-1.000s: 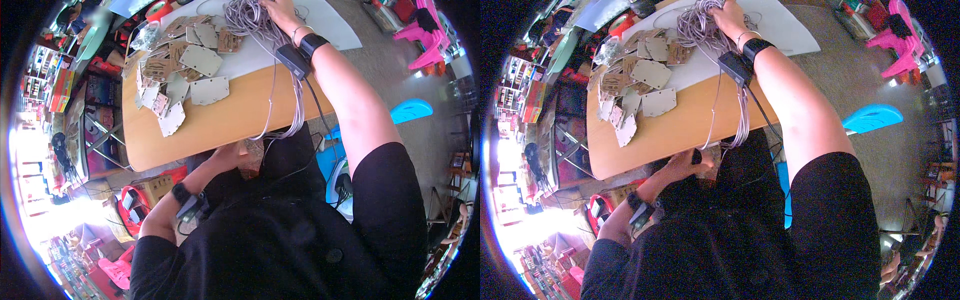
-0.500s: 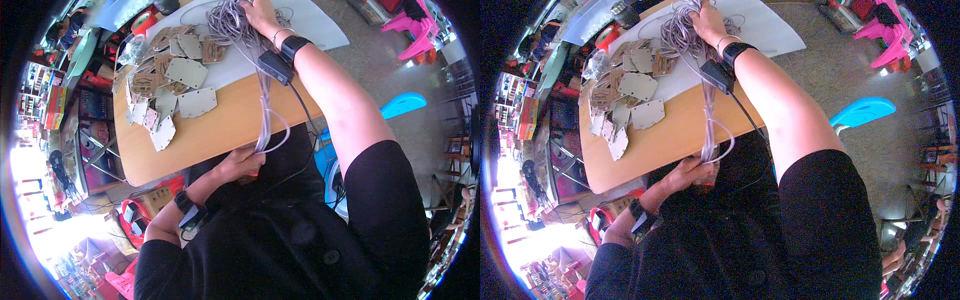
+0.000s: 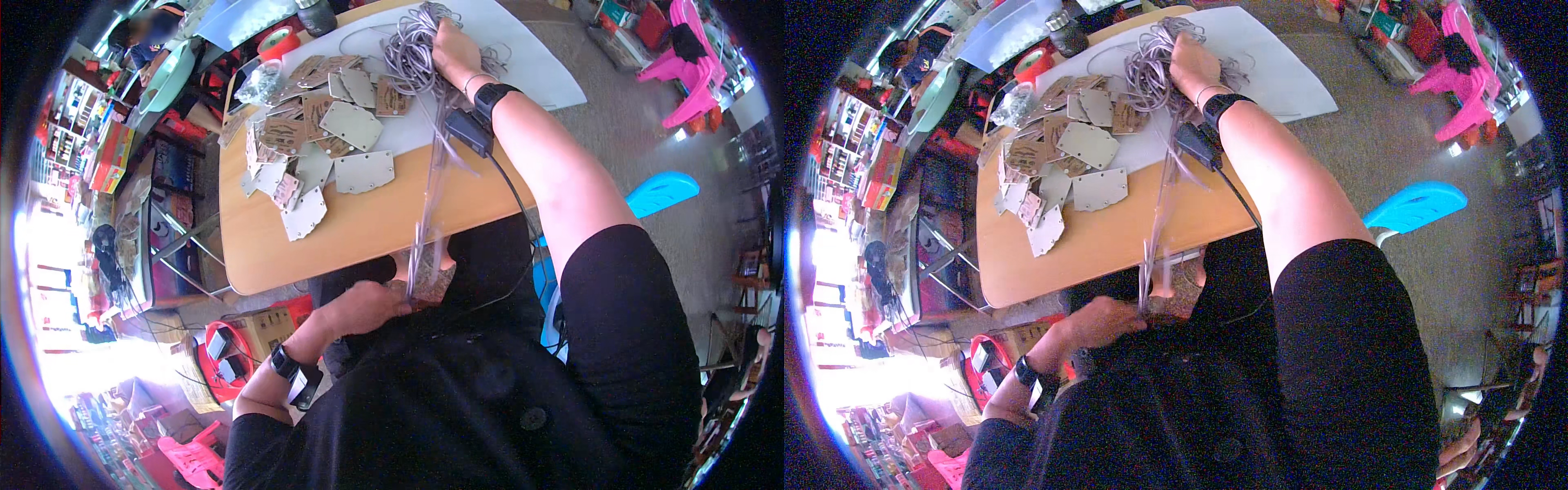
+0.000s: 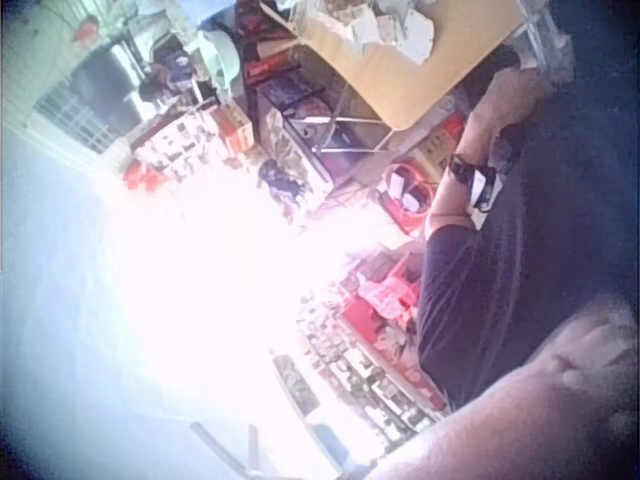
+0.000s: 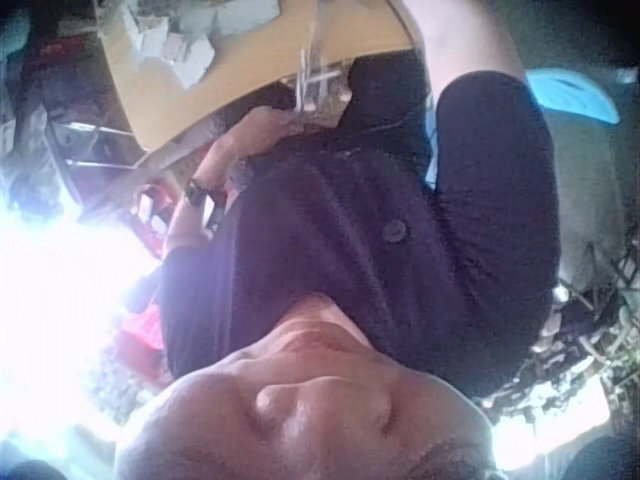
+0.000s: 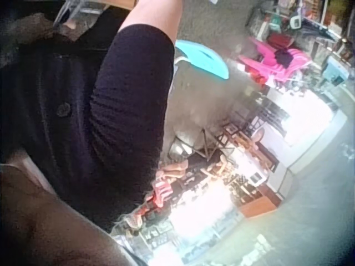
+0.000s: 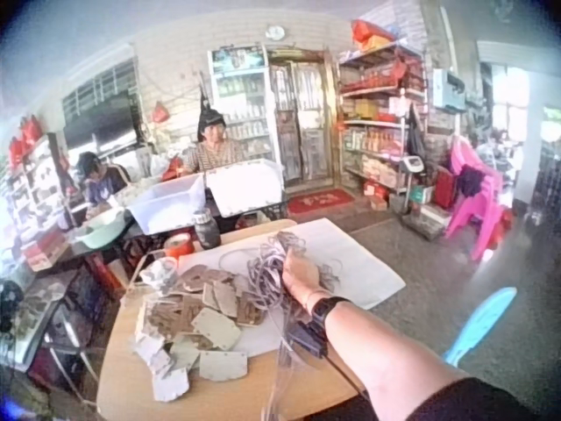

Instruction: Threading laces through pre-cut cardboard shoe components.

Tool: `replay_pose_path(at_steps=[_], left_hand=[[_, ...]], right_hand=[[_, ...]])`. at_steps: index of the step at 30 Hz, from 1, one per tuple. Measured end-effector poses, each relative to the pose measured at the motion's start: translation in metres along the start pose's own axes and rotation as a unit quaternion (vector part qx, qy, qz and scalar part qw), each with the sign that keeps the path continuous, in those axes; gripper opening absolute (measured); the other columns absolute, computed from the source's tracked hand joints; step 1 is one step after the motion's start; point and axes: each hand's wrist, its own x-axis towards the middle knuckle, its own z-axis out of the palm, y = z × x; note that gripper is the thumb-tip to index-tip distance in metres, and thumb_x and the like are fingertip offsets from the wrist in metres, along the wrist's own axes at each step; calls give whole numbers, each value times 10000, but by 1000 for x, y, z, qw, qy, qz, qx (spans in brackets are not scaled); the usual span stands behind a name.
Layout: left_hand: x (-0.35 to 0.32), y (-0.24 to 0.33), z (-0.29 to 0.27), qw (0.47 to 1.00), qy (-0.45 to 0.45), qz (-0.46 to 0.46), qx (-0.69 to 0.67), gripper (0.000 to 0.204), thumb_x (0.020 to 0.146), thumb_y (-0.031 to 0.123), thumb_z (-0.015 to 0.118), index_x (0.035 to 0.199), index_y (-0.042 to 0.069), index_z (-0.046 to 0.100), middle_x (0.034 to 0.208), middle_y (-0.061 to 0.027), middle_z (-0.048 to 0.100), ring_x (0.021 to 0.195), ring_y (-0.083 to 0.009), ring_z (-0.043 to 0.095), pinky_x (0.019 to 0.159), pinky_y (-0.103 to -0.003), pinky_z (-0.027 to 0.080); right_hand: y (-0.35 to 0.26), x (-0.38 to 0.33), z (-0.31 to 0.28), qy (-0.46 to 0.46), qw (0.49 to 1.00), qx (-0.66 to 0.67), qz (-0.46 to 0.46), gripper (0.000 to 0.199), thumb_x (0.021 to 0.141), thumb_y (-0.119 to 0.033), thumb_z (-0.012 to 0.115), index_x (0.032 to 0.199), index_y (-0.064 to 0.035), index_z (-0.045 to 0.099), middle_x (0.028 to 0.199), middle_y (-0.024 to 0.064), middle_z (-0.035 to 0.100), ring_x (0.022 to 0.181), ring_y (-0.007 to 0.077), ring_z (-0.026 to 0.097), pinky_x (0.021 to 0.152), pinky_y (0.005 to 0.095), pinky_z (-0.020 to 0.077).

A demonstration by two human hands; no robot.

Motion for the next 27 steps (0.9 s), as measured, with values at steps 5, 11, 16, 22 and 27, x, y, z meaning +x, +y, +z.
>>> replay_pose_path(at_steps=[5,11,16,22,27], left_hand=[[-31,-10,0,994,-74,-44,73,226,915,282,484,999,98,584,809,-193,611,774,-396,593,679,-460,473],[-63,2,-26,997,55,-40,-28,171,885,208,558,903,40,585,741,-189,587,710,-354,593,634,-399,461],[-67,45,-62,959,232,70,-146,155,878,153,592,877,-1,595,713,-57,592,645,-184,561,620,-320,447],[-58,89,-108,902,329,93,-265,384,930,379,498,908,3,568,669,8,486,612,-61,426,562,-203,334],[-32,111,-132,864,349,135,-338,405,927,435,473,795,52,490,529,52,314,465,-63,281,451,-235,211]], right_hand=[[2,4,8,8,999,-25,40,179,826,-93,432,979,-19,487,916,233,635,857,405,618,750,488,483],[17,31,-2,-160,984,-64,-36,390,814,-285,570,1026,29,477,868,242,634,827,421,617,744,493,482],[27,53,-42,-353,874,335,6,455,760,-297,657,1081,-1,530,1017,99,593,950,181,534,835,285,419],[-3,43,-109,-273,930,232,-85,449,729,-375,678,993,-19,608,987,84,609,929,173,553,842,290,419],[-68,-37,-133,-251,883,298,-263,312,951,-244,483,1136,-7,566,1083,73,612,1034,138,552,918,286,420]])
